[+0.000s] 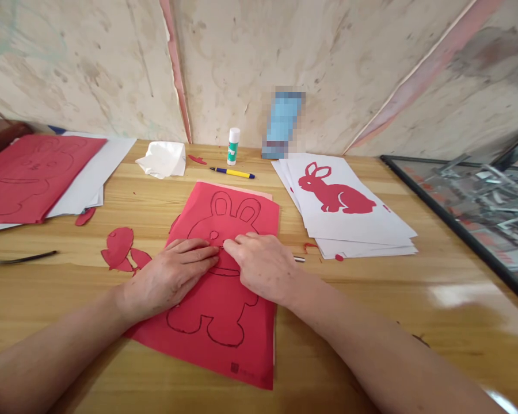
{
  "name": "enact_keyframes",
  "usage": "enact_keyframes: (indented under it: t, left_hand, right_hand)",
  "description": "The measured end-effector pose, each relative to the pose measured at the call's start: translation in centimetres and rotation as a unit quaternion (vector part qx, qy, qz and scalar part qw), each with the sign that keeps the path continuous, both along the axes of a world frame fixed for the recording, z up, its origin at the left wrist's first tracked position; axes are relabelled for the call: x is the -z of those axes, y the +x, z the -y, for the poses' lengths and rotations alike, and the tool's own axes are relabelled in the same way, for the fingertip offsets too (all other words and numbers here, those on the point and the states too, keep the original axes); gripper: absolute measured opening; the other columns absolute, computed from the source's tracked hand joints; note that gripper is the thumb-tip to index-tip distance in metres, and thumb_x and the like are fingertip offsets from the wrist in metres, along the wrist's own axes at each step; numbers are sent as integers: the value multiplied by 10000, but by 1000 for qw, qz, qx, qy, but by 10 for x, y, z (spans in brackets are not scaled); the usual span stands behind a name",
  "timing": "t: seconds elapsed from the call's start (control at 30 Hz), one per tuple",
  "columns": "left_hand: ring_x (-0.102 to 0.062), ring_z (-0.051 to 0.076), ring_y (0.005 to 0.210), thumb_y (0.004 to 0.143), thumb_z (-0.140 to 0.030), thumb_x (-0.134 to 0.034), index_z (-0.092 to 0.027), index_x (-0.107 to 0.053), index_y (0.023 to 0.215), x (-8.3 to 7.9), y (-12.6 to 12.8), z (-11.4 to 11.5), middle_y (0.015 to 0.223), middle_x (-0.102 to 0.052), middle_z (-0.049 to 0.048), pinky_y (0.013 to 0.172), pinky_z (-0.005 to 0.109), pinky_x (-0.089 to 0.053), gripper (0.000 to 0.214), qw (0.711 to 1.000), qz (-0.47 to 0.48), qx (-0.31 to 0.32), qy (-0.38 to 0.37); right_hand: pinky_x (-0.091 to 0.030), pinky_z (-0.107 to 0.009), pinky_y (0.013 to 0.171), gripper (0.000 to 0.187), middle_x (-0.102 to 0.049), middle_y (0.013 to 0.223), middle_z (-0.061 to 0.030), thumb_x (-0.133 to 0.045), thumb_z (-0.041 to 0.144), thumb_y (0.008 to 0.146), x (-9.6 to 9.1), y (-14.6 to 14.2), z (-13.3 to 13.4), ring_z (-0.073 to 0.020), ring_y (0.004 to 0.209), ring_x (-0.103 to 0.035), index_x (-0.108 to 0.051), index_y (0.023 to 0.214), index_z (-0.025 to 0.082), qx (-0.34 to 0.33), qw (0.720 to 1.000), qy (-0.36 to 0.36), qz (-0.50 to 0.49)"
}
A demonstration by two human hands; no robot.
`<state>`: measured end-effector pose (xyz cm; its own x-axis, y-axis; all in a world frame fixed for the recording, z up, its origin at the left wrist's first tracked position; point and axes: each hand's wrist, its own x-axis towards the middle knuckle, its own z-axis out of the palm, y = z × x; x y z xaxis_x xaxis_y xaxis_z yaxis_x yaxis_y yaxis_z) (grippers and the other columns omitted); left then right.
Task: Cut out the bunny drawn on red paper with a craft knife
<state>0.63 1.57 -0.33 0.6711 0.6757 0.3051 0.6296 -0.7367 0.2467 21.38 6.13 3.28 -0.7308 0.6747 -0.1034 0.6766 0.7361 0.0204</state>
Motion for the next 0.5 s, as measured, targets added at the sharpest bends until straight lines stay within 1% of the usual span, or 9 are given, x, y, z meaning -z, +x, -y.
enact_keyframes:
  t: [0.1,0.27,0.4,0.5]
  left_hand:
    - [-493,265,1153,939,-125,-403,-125,-579,1159,0,0,0,1246,-598,79,891,450,-475,282,1000,2,0,5]
    - [-500,267,1152,935,-124,-406,-122,-583,1151,0,0,0,1234,-604,86,886,452,-480,280,1000,1,0,10]
    - [-491,271,1169,929,-116,-404,-131,-555,1199,-1,0,0,1256,-590,94,897,454,-476,311,1000,-8,1,13]
    - [-483,275,1178,916,-101,-408,-124,-537,1223,-1,1,0,1255,-586,107,901,459,-473,334,1000,-14,9,19]
  right_hand:
    - [-263,-292,586,259,-627,793,-24,-438,9,748,-2,-1,1,-159,744,-542,-575,879,186,2,1000,-1,11]
    - [-261,-284,581,259,-637,808,-29,-441,0,745,-7,-1,3,-151,738,-544,-571,880,178,24,1000,-8,19]
    - [-241,-275,553,172,-611,715,-21,-439,44,798,-11,1,6,-137,654,-530,-544,841,172,67,998,-7,1]
    - [-208,-274,519,129,-620,687,-11,-436,86,840,-14,1,8,-122,592,-523,-529,836,176,95,995,-39,8]
